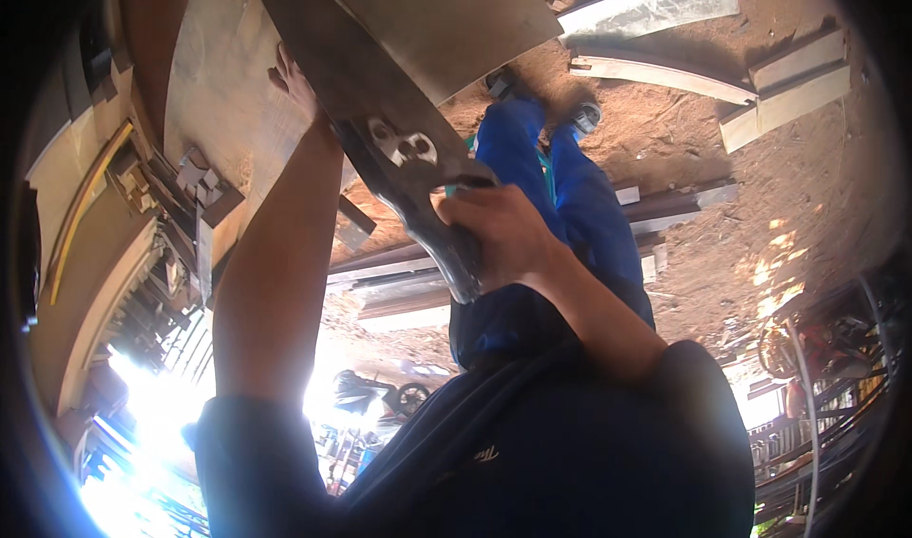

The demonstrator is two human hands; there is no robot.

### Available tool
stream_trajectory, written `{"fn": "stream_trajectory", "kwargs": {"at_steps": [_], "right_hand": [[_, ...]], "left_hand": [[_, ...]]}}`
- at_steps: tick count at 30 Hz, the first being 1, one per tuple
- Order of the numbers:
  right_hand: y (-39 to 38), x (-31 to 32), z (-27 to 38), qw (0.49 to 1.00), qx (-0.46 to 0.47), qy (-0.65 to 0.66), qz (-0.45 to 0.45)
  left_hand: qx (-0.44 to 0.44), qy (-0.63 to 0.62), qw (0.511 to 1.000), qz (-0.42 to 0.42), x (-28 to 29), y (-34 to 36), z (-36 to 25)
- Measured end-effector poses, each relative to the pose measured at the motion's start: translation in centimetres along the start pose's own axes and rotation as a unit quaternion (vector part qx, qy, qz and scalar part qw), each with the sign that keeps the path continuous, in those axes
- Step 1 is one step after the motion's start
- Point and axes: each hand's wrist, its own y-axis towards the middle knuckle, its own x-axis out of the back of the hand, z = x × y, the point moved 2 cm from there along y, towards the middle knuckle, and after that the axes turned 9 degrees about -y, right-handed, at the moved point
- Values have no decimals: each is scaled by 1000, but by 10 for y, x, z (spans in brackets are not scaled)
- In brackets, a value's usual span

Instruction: The person saws a small rectangular piece of wood using a hand saw.

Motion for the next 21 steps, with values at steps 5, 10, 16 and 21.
{"fn": "stream_trajectory", "kwargs": {"at_steps": [5, 10, 16, 21], "right_hand": [[14, 0, 0, 1000, -3, -1, -13], [-13, 2, -3, 999, -13, -7, 35], [13, -5, -5, 1000, 0, -1, -6], [-4, -9, 3, 999, -20, 31, -33]], "left_hand": [[-29, 29, 999, -27, -14, 0, 19], [-15, 17, 1000, 8, -1, -2, 5], [-5, 117, 992, 46, -13, -2, 13], [-30, 107, 992, 56, -8, -5, 13]]}}
